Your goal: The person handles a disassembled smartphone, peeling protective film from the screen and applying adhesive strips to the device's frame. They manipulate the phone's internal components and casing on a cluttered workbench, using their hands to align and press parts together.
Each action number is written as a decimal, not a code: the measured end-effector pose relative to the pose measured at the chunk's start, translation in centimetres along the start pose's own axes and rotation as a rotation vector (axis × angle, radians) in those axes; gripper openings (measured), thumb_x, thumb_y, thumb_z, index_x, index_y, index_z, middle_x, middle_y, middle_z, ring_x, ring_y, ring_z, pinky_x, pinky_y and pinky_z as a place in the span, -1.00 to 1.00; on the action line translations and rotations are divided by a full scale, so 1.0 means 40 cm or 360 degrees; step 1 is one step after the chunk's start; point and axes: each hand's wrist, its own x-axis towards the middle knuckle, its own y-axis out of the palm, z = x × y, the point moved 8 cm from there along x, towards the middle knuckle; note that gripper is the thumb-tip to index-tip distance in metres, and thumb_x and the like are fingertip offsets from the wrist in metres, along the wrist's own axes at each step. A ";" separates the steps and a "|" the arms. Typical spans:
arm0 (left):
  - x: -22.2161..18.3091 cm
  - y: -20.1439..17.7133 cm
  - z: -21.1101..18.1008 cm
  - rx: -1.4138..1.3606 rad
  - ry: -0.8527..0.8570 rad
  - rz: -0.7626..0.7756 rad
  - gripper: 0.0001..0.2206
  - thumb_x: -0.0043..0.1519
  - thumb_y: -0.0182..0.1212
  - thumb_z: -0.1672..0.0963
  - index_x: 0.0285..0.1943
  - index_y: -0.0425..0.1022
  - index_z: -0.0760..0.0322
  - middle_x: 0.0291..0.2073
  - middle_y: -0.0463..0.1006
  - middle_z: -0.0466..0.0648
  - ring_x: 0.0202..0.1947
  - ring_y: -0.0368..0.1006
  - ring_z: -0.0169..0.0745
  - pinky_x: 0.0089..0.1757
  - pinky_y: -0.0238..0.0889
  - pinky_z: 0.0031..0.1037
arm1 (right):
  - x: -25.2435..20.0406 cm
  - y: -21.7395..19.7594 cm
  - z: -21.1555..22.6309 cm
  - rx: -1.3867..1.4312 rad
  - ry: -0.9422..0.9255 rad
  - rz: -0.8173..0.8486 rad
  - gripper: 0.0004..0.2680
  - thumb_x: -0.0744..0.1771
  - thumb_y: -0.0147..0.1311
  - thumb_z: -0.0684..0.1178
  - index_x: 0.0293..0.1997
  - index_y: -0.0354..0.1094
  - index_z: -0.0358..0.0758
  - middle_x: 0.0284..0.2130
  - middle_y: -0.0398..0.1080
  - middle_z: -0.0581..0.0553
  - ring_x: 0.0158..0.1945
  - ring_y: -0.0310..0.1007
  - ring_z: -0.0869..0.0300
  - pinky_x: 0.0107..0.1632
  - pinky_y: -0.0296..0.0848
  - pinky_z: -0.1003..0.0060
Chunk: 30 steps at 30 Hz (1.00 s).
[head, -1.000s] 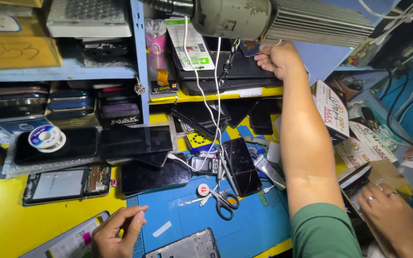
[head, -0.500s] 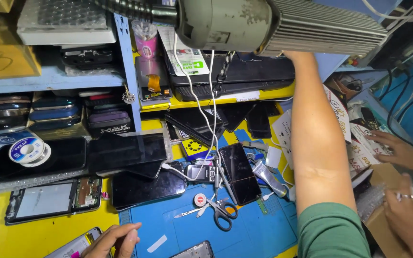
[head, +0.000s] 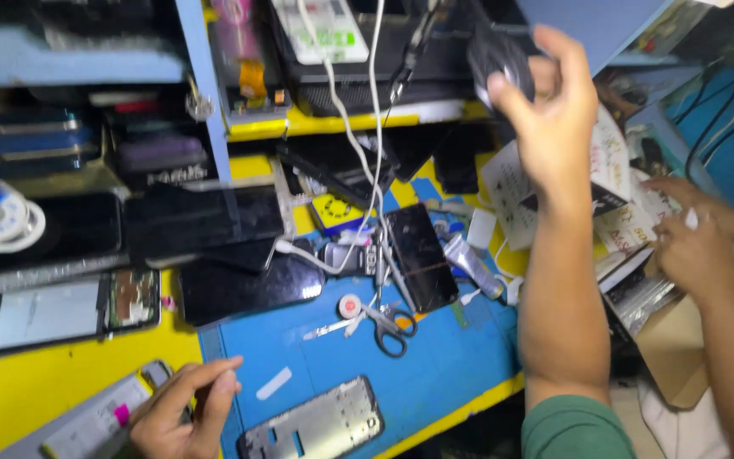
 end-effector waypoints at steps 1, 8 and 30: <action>0.008 -0.004 0.014 0.0019 -0.0048 -0.0005 -0.86 0.24 0.19 0.20 -0.23 0.69 0.33 -0.53 0.66 -0.05 -0.49 0.59 -0.34 -0.41 0.42 -0.57 | -0.063 0.005 -0.003 0.0018 0.0027 0.0040 -0.62 0.38 0.25 -0.26 0.30 0.13 -0.31 -0.07 0.47 -0.30 0.03 0.52 0.09 0.16 0.50 0.25; -0.025 0.030 -0.056 0.0039 0.0722 0.0325 -0.92 0.29 0.22 0.25 -0.16 0.61 0.44 -0.34 0.62 0.07 -0.37 0.52 -0.09 -0.27 0.37 -0.35 | -0.355 0.099 -0.243 -0.0475 0.0107 0.0332 -0.61 0.34 0.31 -0.29 0.29 0.24 -0.33 0.05 0.33 -0.26 -0.01 0.32 0.01 0.09 0.30 0.19; -0.207 0.211 -0.096 0.1127 0.1204 0.1117 -0.19 -0.07 0.45 -0.19 0.33 0.36 0.19 0.04 0.46 -0.01 -0.06 0.37 -0.04 -0.07 0.23 -0.26 | -0.477 0.061 0.042 -0.0102 -0.0033 0.0389 -0.92 0.52 0.07 -0.43 0.13 0.42 -0.56 -0.02 0.45 -0.38 0.08 0.45 -0.03 0.20 0.47 0.18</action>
